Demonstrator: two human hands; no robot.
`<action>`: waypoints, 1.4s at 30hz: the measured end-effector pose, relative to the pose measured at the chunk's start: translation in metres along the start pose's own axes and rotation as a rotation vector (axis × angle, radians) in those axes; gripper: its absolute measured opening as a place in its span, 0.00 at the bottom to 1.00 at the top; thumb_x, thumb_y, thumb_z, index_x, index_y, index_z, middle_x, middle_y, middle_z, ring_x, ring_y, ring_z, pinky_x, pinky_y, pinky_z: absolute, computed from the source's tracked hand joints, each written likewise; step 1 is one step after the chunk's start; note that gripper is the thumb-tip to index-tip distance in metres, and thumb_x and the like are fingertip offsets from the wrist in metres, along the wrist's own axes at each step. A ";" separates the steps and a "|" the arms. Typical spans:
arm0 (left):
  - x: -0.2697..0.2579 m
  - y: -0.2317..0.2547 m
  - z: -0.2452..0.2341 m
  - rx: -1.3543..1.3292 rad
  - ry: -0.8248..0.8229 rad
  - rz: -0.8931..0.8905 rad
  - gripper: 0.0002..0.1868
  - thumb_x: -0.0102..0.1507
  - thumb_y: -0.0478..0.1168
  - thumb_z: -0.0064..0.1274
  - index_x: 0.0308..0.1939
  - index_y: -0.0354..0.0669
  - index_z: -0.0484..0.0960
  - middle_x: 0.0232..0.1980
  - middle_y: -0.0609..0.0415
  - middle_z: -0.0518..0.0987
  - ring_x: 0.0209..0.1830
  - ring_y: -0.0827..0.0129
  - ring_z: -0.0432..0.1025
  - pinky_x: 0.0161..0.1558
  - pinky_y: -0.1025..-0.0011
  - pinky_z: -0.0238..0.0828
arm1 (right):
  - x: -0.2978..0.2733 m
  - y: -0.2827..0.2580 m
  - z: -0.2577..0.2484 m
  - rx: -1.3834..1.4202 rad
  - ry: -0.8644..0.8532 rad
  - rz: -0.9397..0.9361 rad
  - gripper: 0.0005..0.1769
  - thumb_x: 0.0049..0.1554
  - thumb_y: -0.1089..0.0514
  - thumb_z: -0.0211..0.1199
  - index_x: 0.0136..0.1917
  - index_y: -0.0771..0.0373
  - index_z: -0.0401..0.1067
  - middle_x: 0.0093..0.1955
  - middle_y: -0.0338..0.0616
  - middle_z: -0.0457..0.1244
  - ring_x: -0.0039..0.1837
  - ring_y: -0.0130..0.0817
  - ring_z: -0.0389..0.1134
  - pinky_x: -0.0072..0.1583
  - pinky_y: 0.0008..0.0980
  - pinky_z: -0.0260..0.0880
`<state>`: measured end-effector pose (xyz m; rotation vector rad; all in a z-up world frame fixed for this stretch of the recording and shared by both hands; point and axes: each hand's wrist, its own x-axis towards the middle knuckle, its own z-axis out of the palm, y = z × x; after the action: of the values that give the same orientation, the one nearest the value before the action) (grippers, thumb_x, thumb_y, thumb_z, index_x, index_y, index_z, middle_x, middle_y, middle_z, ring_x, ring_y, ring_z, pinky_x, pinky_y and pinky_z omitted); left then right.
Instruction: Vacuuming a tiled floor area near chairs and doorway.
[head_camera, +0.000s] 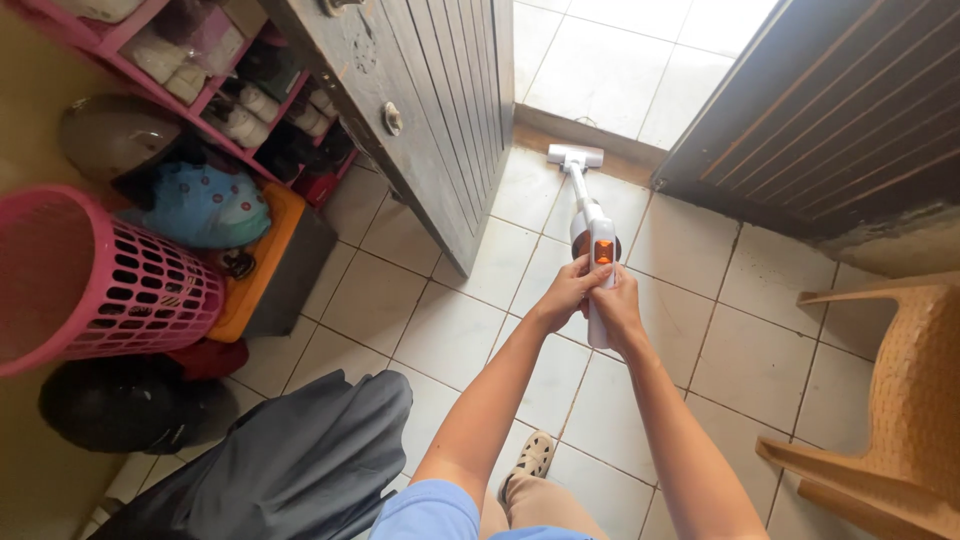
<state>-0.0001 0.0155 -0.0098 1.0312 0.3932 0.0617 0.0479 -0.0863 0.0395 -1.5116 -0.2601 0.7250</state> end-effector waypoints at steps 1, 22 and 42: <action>0.000 0.003 -0.004 0.000 0.003 0.003 0.19 0.69 0.49 0.53 0.57 0.41 0.75 0.38 0.58 0.78 0.28 0.79 0.70 0.21 0.76 0.62 | 0.002 0.000 0.004 0.000 -0.004 -0.002 0.05 0.55 0.69 0.57 0.47 0.69 0.68 0.34 0.44 0.63 0.29 0.29 0.64 0.30 0.29 0.64; -0.111 0.009 -0.021 0.030 0.075 -0.011 0.23 0.68 0.51 0.52 0.59 0.38 0.74 0.42 0.54 0.79 0.31 0.75 0.73 0.22 0.76 0.68 | -0.086 -0.003 0.056 -0.077 -0.065 0.112 0.07 0.54 0.66 0.57 0.48 0.66 0.68 0.35 0.43 0.63 0.31 0.27 0.64 0.33 0.29 0.65; -0.264 -0.038 -0.076 0.065 -0.161 0.014 0.28 0.67 0.50 0.58 0.61 0.31 0.73 0.53 0.46 0.77 0.52 0.70 0.72 0.51 0.73 0.73 | -0.273 0.050 0.130 0.140 -0.049 0.286 0.11 0.61 0.55 0.57 0.55 0.61 0.63 0.35 0.39 0.58 0.26 0.28 0.59 0.27 0.29 0.59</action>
<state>-0.2770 -0.0032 0.0006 1.0947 0.2429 -0.0213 -0.2506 -0.1431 0.0778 -1.4131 -0.0277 0.9876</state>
